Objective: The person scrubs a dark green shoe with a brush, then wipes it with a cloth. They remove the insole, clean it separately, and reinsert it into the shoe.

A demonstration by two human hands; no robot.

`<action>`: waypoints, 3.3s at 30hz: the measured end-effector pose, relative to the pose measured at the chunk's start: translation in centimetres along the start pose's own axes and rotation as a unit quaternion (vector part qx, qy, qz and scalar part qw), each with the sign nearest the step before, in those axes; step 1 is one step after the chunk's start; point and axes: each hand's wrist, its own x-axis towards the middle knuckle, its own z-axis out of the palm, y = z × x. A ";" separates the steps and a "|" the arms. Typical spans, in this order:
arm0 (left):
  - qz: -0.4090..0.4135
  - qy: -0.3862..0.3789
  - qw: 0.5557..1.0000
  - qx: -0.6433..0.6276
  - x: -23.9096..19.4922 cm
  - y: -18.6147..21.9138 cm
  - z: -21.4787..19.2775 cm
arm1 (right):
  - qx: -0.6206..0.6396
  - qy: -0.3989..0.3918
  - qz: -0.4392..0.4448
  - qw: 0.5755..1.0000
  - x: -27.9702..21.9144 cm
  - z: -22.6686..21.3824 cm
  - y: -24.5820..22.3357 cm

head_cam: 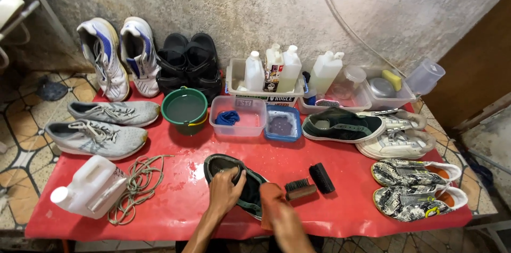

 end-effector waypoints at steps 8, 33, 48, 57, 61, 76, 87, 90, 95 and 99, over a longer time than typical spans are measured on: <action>0.076 -0.007 0.997 -0.024 0.0 -0.7 0.0 | -0.245 0.035 -0.364 0.898 1.5 4.7 -2.0; 0.080 -0.047 0.994 -0.061 0.3 1.1 -1.4 | -0.538 0.273 -0.554 0.574 5.6 5.1 7.0; 0.016 -0.047 0.998 -0.040 0.8 0.7 -0.7 | -0.095 0.040 -0.386 0.917 3.2 4.7 -1.9; 0.025 -0.039 0.997 -0.060 0.4 0.4 -0.5 | -0.259 -0.002 -0.196 0.946 0.5 1.8 -1.4; 0.018 -0.047 0.998 -0.047 0.7 0.5 -0.4 | -0.135 0.075 -0.130 0.980 3.7 -0.2 5.9; -0.006 -0.057 0.998 -0.013 0.7 0.9 -0.5 | -0.262 0.070 -0.426 0.863 3.3 3.8 3.2; -0.035 -0.075 0.996 -0.008 1.0 1.5 -0.9 | 0.167 0.071 -0.078 0.980 1.8 -6.3 4.5; -0.029 -0.078 0.996 -0.015 0.8 2.1 -1.5 | 0.306 0.350 -0.059 0.884 4.9 -7.0 9.3; -0.030 -0.073 0.997 -0.012 0.8 1.8 -1.1 | 0.032 0.005 -0.235 0.971 -0.6 -2.6 -2.1; -0.017 -0.060 0.998 -0.007 0.8 1.5 -0.6 | -0.257 0.032 -0.390 0.884 2.9 1.8 1.6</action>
